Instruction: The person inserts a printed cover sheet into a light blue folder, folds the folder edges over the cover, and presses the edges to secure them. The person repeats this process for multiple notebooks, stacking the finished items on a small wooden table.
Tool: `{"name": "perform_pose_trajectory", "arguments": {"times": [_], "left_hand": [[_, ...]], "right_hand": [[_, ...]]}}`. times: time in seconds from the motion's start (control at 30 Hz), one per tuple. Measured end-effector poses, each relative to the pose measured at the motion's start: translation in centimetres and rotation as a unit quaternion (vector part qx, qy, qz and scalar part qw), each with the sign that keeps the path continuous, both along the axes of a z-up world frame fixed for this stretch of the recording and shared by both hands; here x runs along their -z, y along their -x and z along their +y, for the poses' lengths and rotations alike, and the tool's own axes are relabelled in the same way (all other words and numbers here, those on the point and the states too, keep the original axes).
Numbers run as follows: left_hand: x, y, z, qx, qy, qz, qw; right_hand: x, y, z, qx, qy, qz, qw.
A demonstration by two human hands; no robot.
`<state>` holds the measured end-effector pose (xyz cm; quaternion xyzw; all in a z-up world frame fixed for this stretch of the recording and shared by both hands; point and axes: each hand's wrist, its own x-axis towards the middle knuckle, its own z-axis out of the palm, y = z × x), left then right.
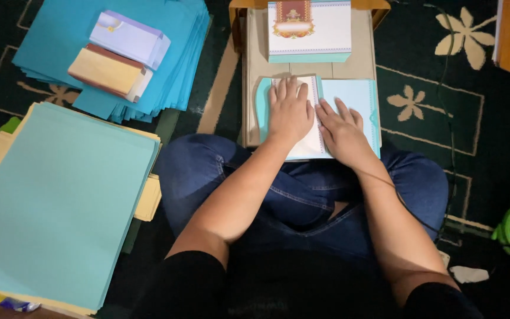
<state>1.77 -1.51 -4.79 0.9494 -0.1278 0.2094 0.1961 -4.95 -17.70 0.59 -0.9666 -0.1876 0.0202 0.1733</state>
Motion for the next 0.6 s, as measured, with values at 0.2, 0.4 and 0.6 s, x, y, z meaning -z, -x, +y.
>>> {"name": "perform_pose_trajectory", "arguments": {"times": [0.2,0.4,0.6], "left_hand": [[0.6,-0.3,0.0,0.006,-0.003,0.016,1.000],[0.3,-0.3,0.2,0.015,0.003,0.046,0.999],[0.6,-0.5,0.3,0.014,0.006,0.055,0.998]], "right_hand": [[-0.5,-4.8,1.8,0.012,0.105,0.041,0.994],[1.6,-2.0,1.4,0.008,0.148,-0.001,0.989],[1.5,5.0,0.5,-0.013,0.132,0.019,0.991]]}}
